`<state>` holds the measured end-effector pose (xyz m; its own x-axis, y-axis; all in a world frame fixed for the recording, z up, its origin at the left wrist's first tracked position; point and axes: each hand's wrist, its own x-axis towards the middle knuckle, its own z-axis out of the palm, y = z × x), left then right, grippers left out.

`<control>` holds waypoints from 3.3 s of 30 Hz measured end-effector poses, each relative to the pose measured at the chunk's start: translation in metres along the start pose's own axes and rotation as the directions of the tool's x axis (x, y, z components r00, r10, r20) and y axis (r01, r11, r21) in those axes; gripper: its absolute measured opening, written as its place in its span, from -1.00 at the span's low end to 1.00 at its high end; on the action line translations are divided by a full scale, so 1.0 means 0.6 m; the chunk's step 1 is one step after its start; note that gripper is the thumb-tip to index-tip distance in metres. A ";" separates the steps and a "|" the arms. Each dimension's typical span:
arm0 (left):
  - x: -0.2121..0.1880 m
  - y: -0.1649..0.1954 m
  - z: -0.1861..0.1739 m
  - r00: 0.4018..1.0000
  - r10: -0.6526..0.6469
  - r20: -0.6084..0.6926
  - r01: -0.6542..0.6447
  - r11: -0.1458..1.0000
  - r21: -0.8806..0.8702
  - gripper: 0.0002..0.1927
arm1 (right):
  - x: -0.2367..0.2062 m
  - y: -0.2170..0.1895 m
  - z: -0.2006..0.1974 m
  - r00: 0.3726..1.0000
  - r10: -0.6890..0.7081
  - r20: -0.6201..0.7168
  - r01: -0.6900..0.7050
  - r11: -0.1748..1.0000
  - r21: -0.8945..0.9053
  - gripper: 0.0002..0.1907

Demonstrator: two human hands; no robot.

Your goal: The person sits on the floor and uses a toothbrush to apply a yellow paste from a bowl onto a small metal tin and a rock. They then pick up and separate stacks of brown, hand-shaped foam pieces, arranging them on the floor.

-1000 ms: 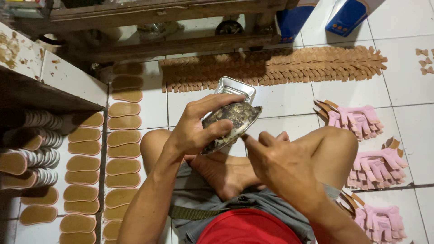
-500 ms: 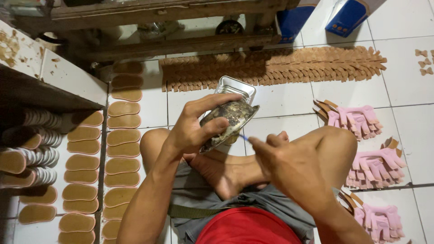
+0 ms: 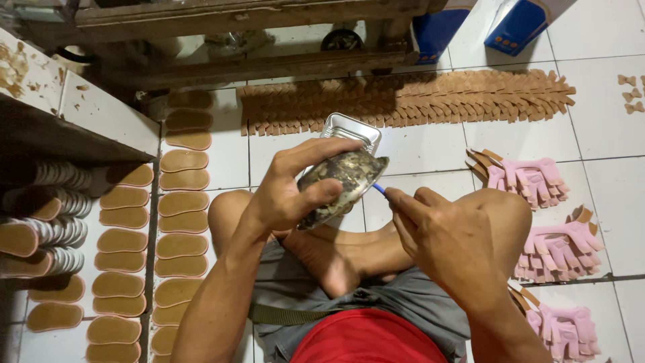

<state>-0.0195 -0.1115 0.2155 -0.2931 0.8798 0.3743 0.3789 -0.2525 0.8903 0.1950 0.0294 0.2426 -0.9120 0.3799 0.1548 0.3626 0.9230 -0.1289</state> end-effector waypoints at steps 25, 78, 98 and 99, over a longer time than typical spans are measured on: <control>0.036 0.062 -0.040 0.987 0.158 -0.013 -0.157 0.970 -0.185 -0.18 | 0.010 -0.006 -0.018 0.996 -0.053 -0.068 0.058 0.996 0.066 -0.69; -0.124 -0.468 -0.036 -0.063 -0.586 -0.808 0.313 0.757 -0.574 -0.33 | -0.009 -0.007 0.102 0.993 0.089 -0.077 -0.031 0.829 0.558 -0.62; -0.083 -0.267 0.100 0.786 -0.377 -0.490 0.230 0.914 -0.333 -0.53 | -0.016 0.026 0.124 0.988 -0.091 -0.125 0.131 0.922 0.366 -0.49; -0.082 -0.269 0.103 0.771 -0.389 -0.504 0.242 0.911 -0.333 -0.54 | -0.016 0.029 0.117 0.988 -0.082 -0.127 0.122 0.931 0.344 -0.50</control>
<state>-0.0121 -0.0893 0.0372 -0.8157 0.5738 0.0726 -0.0184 -0.1512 0.9883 0.1967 0.0371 0.1702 -0.9069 0.3072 0.2885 0.1602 0.8844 -0.4383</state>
